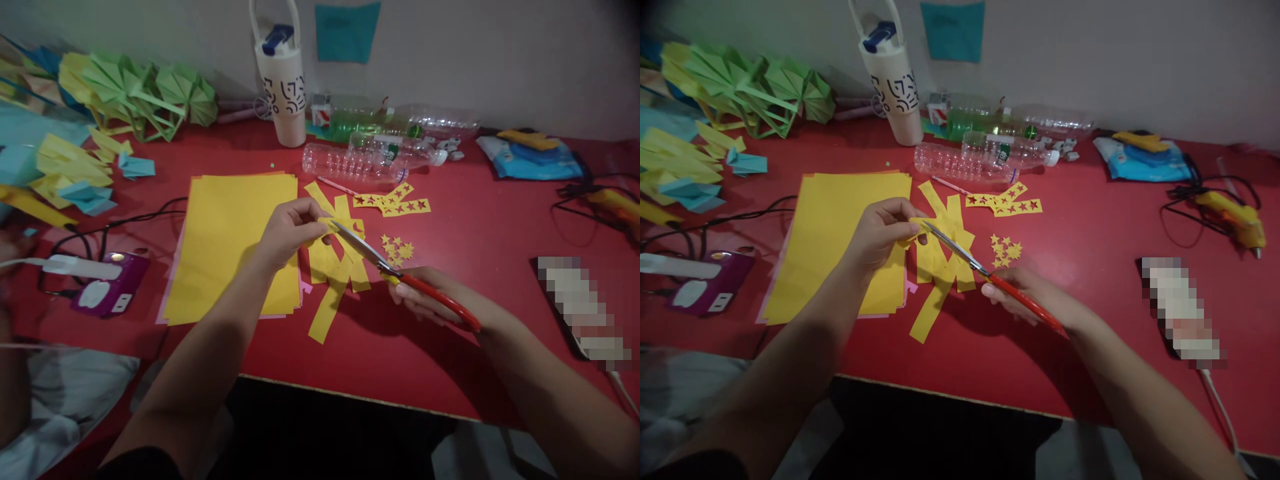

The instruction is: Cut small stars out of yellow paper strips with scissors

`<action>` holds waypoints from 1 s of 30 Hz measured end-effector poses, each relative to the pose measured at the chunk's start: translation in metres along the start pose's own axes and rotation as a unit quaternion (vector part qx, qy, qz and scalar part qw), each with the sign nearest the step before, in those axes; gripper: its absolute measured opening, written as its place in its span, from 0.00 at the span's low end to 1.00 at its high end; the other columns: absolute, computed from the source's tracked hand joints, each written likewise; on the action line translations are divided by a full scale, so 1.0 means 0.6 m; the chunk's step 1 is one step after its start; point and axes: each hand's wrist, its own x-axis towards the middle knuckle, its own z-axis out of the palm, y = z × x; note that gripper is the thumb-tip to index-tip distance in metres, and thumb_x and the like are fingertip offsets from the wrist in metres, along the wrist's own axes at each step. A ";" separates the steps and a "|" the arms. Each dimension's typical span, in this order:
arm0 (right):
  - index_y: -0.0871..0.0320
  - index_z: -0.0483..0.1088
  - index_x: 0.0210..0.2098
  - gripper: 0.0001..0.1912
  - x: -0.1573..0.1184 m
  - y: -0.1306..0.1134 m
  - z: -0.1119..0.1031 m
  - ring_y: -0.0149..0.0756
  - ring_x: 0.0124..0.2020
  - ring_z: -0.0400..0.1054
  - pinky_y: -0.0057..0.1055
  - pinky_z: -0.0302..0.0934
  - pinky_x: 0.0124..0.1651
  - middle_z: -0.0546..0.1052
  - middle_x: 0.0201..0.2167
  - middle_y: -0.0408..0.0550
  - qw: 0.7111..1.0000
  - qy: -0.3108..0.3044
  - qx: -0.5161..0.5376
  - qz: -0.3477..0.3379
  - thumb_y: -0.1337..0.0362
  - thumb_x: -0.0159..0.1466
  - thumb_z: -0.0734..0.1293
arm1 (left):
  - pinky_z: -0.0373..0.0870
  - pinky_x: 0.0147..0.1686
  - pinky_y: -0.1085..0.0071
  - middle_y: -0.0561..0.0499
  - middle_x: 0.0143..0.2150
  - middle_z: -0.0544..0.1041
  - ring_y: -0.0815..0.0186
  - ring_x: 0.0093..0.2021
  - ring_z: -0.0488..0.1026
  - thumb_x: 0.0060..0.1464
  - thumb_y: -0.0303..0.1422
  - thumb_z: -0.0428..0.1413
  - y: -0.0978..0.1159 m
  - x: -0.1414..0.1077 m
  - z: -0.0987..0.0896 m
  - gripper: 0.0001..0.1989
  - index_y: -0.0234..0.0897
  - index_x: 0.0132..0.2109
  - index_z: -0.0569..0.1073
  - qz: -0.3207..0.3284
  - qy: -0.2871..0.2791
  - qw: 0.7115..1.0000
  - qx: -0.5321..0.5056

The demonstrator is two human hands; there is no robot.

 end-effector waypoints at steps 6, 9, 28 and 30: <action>0.58 0.65 0.28 0.32 -0.003 0.005 -0.002 0.23 0.12 0.52 0.22 0.50 0.14 0.60 0.15 0.35 0.999 0.009 -0.040 -0.017 0.32 0.60 0.60 | 0.66 0.23 0.73 0.54 0.25 0.74 0.72 0.21 0.72 0.36 0.29 0.60 -0.001 0.000 -0.001 0.07 0.36 0.22 0.68 0.007 -0.012 1.000 -0.008; 0.58 0.65 0.29 0.31 -0.004 0.007 -0.003 0.23 0.12 0.53 0.22 0.50 0.14 0.61 0.15 0.35 0.998 0.008 -0.042 -0.037 0.34 0.62 0.60 | 0.65 0.22 0.74 0.55 0.25 0.74 0.72 0.21 0.72 0.36 0.29 0.60 0.000 -0.001 -0.001 0.07 0.36 0.22 0.68 0.007 -0.010 1.000 -0.002; 0.56 0.62 0.29 0.31 -0.001 0.014 0.003 0.24 0.13 0.52 0.26 0.51 0.18 0.61 0.14 0.35 0.999 0.033 -0.036 -0.020 0.32 0.59 0.61 | 0.66 0.18 0.75 0.57 0.19 0.73 0.74 0.15 0.68 0.41 0.28 0.59 0.006 -0.006 0.004 0.08 0.39 0.27 0.65 -0.024 -0.023 0.999 -0.006; 0.56 0.62 0.28 0.32 -0.001 0.012 0.004 0.24 0.13 0.52 0.26 0.51 0.18 0.61 0.14 0.35 0.998 0.036 -0.038 -0.017 0.31 0.59 0.61 | 0.66 0.18 0.75 0.58 0.19 0.73 0.74 0.15 0.68 0.41 0.28 0.60 0.005 -0.006 0.004 0.09 0.39 0.29 0.66 -0.027 -0.029 0.999 -0.012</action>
